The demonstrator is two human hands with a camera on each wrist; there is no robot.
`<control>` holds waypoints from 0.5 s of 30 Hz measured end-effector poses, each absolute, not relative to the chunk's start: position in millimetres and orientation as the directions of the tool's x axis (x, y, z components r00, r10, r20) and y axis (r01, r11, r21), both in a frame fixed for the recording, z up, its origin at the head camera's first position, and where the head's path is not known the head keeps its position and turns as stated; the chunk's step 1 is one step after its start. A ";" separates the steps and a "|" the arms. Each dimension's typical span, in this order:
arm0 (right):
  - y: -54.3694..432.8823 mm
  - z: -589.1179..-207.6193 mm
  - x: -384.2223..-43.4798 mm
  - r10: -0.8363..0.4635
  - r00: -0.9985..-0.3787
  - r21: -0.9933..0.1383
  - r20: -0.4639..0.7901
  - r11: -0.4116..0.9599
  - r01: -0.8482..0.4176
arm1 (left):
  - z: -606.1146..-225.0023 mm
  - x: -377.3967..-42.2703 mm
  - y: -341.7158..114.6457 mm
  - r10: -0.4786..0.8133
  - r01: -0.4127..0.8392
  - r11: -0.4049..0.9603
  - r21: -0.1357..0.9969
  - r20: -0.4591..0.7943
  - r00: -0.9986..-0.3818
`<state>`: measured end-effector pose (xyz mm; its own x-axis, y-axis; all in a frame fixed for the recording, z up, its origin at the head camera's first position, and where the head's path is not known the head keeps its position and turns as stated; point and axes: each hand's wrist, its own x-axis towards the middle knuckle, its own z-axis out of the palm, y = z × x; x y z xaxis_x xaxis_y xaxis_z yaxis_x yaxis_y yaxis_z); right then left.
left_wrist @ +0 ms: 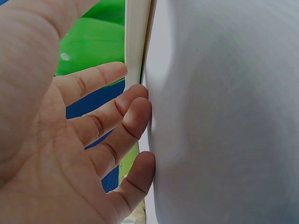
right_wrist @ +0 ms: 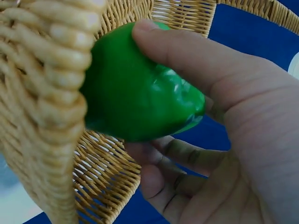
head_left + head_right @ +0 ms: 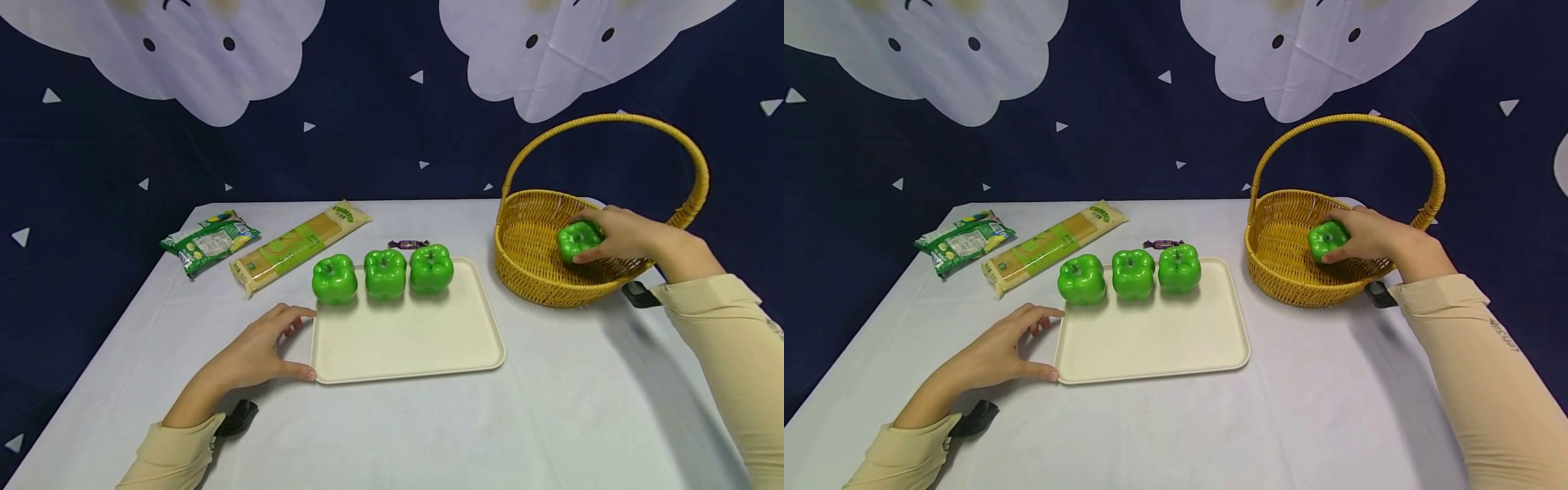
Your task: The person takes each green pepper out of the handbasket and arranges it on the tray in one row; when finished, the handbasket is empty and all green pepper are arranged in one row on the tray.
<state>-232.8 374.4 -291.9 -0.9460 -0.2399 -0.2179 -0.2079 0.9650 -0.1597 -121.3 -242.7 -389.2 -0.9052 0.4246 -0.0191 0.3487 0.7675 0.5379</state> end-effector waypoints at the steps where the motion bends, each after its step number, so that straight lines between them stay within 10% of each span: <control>1: 374.3 -291.4 -232.3 -0.240 -0.947 -0.162 -0.214 0.965 -0.208 | -389.3 -121.3 -242.6 0.425 0.349 0.767 0.538 -0.019 -0.905; 15: 363.4 -273.1 -221.0 -0.251 -0.955 -0.308 -0.158 0.931 -0.194 | -389.2 -120.8 -242.4 0.419 0.345 0.772 0.534 -0.019 -0.908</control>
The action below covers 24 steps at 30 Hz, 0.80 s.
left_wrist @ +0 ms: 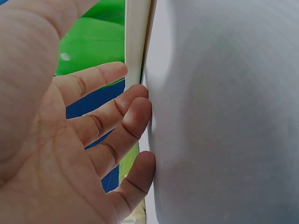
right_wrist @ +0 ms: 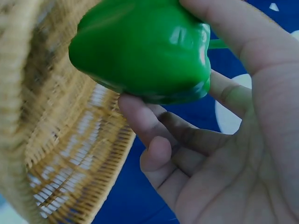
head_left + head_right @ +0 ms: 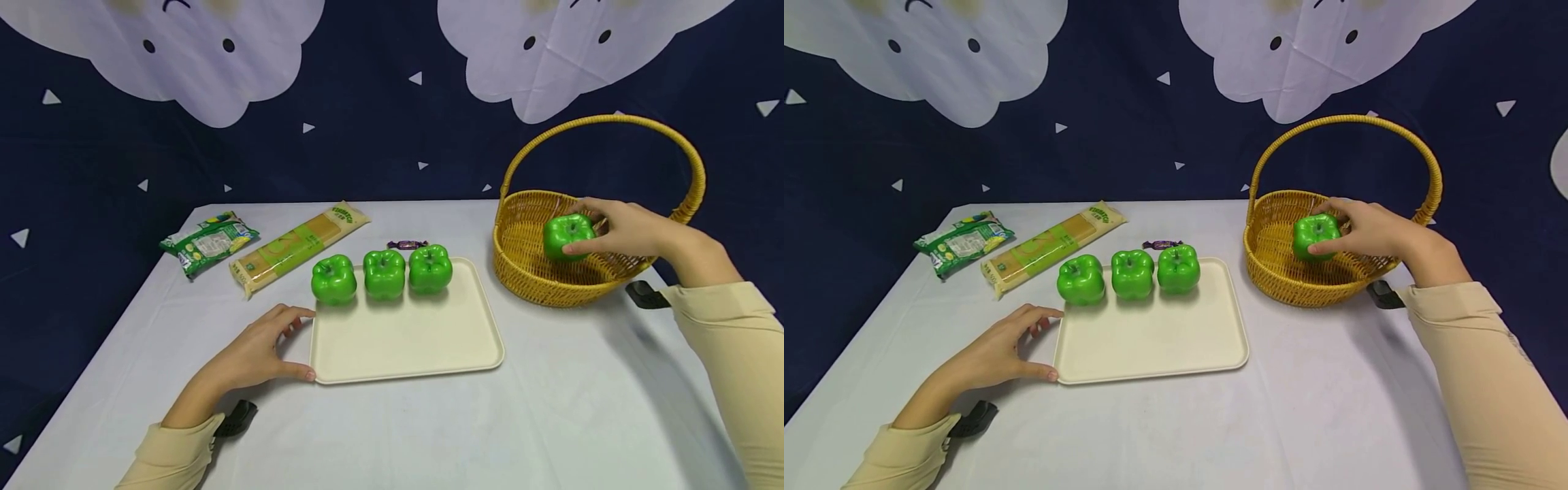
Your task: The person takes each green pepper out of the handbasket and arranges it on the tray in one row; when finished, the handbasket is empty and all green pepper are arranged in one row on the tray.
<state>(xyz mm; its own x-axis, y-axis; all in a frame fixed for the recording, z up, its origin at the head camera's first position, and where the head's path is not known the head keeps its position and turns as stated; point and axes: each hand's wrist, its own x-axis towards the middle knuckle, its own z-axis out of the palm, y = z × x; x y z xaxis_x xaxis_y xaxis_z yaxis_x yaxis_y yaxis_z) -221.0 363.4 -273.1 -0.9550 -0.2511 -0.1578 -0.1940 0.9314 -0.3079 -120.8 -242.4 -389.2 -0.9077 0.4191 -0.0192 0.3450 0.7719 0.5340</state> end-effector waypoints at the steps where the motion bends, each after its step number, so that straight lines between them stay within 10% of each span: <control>1: 362.0 -271.9 -220.3 -0.251 -0.955 -0.323 -0.155 0.927 -0.191 | -389.3 -120.8 -242.4 0.419 0.344 0.772 0.535 -0.021 -0.908; 24: 318.1 -248.8 -209.7 -0.308 -0.946 -0.448 -0.099 0.863 -0.234 | -388.8 -121.6 -241.6 0.420 0.345 0.773 0.533 -0.022 -0.907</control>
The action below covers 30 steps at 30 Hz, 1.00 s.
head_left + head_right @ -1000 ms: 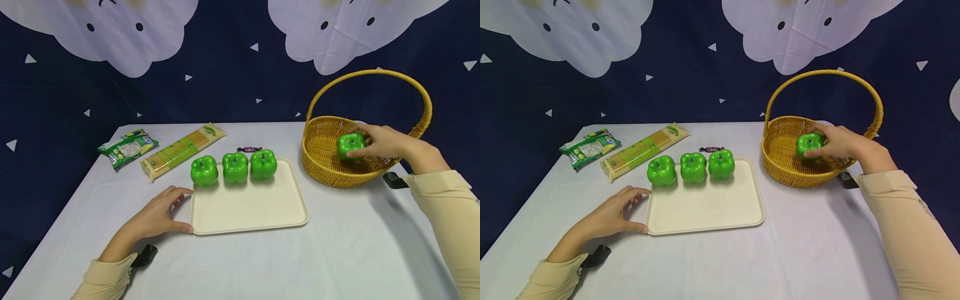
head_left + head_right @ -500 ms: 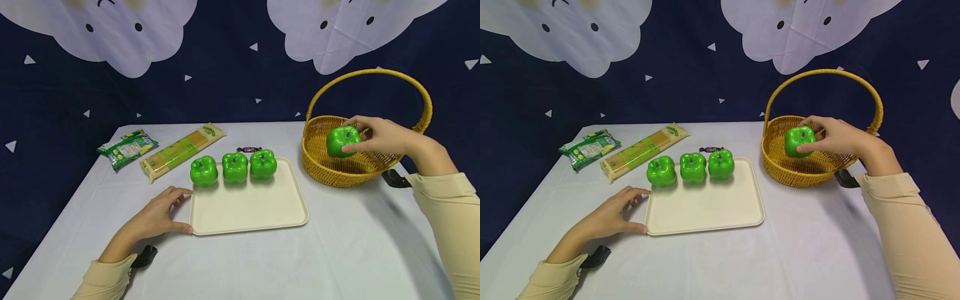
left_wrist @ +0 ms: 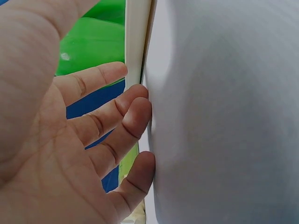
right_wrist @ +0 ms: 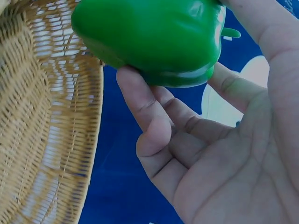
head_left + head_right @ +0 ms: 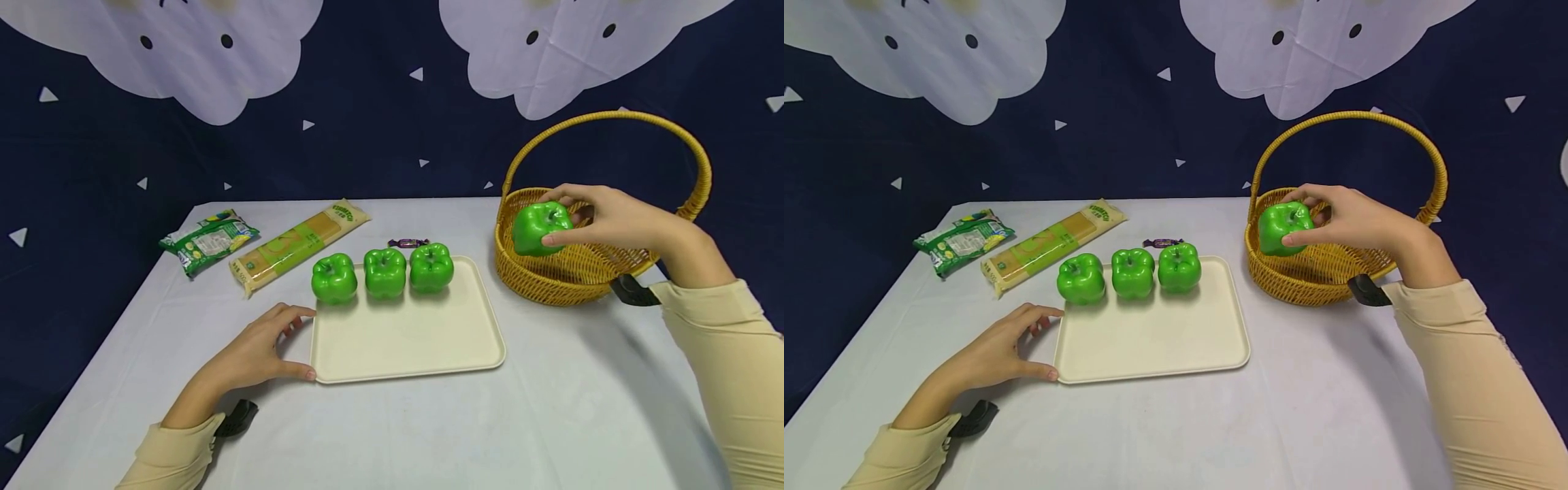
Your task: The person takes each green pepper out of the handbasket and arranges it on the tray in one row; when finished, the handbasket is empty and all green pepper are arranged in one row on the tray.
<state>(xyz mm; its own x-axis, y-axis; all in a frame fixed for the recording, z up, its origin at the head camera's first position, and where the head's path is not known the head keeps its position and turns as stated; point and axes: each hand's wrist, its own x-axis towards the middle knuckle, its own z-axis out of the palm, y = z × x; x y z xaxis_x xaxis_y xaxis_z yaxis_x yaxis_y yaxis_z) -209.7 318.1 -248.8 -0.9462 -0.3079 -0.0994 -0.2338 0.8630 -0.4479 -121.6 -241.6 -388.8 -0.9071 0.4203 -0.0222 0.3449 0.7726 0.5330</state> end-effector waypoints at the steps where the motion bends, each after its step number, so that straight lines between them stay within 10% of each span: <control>1: 315.7 -248.4 -210.0 -0.311 -0.945 -0.452 -0.102 0.860 -0.235 | -388.7 -121.9 -241.6 0.421 0.345 0.773 0.532 -0.023 -0.907; 30: 251.2 -259.4 -228.9 -0.495 -0.856 -0.469 -0.151 0.798 -0.378 | -389.7 -123.5 -242.6 0.421 0.335 0.767 0.547 -0.034 -0.907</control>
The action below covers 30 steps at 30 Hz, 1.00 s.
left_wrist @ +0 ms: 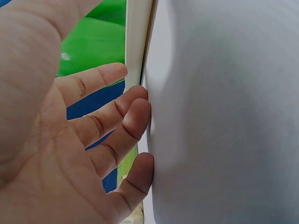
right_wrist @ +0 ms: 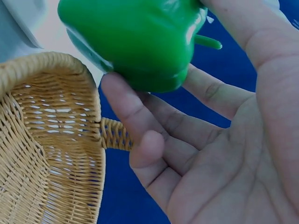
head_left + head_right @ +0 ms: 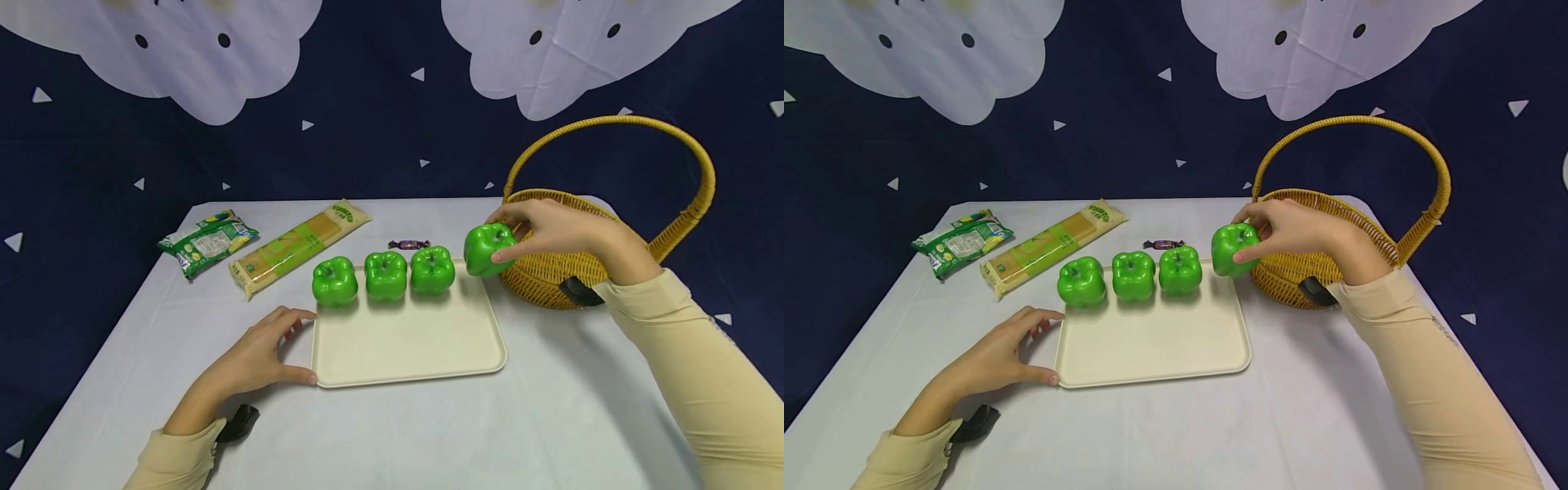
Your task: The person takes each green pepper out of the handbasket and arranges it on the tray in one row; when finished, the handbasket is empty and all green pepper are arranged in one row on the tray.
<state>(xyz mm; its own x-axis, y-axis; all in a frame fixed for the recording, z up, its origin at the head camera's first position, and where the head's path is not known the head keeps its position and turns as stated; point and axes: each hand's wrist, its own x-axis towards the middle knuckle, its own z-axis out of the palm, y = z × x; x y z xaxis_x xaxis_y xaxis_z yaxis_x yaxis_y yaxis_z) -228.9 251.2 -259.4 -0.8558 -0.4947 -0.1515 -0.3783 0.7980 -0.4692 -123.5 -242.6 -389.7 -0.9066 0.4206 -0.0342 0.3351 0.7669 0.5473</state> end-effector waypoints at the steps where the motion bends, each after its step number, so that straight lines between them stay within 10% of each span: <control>1: 249.9 -260.5 -230.0 -0.502 -0.850 -0.471 -0.162 0.796 -0.380 | -389.7 -123.2 -242.7 0.420 0.336 0.768 0.546 -0.034 -0.907; 30: 217.6 -272.7 -242.2 -0.511 -0.817 -0.345 -0.266 0.842 -0.414 | -388.7 -122.6 -241.7 0.419 0.346 0.771 0.535 -0.017 -0.908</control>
